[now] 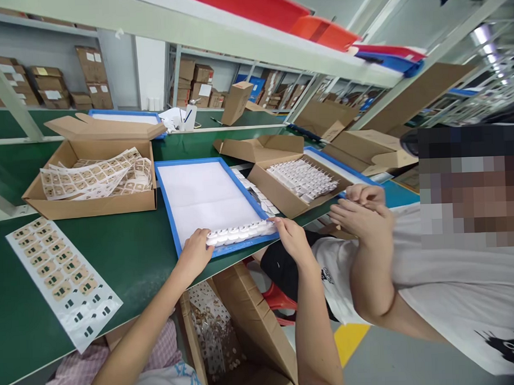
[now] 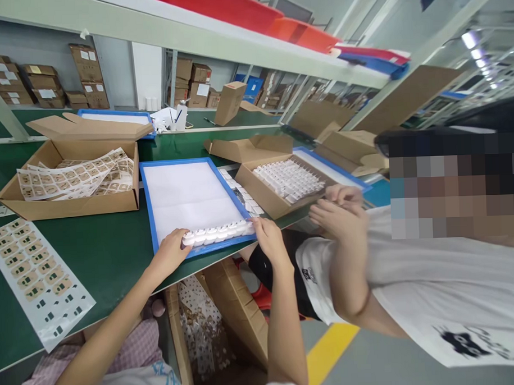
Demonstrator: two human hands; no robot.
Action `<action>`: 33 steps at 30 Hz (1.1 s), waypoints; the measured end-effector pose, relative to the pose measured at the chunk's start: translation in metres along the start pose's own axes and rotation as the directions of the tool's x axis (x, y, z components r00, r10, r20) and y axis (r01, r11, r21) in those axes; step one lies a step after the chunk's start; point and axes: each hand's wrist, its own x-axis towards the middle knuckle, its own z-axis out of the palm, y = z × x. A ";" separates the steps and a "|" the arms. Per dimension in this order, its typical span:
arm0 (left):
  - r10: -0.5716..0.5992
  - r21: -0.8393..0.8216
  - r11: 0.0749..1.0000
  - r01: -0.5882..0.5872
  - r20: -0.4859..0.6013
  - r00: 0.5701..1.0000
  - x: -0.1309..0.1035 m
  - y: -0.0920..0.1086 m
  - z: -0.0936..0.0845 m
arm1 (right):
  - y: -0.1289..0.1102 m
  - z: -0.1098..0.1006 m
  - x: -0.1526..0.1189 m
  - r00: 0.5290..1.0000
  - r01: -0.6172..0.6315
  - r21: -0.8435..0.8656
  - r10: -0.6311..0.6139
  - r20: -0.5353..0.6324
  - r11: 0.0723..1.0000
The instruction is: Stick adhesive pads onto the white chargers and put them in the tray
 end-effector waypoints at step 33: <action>-0.222 0.220 0.936 0.275 -0.236 0.946 -0.208 -0.165 -0.154 | -0.329 0.221 -0.149 0.663 0.603 0.426 -0.721 0.203 0.674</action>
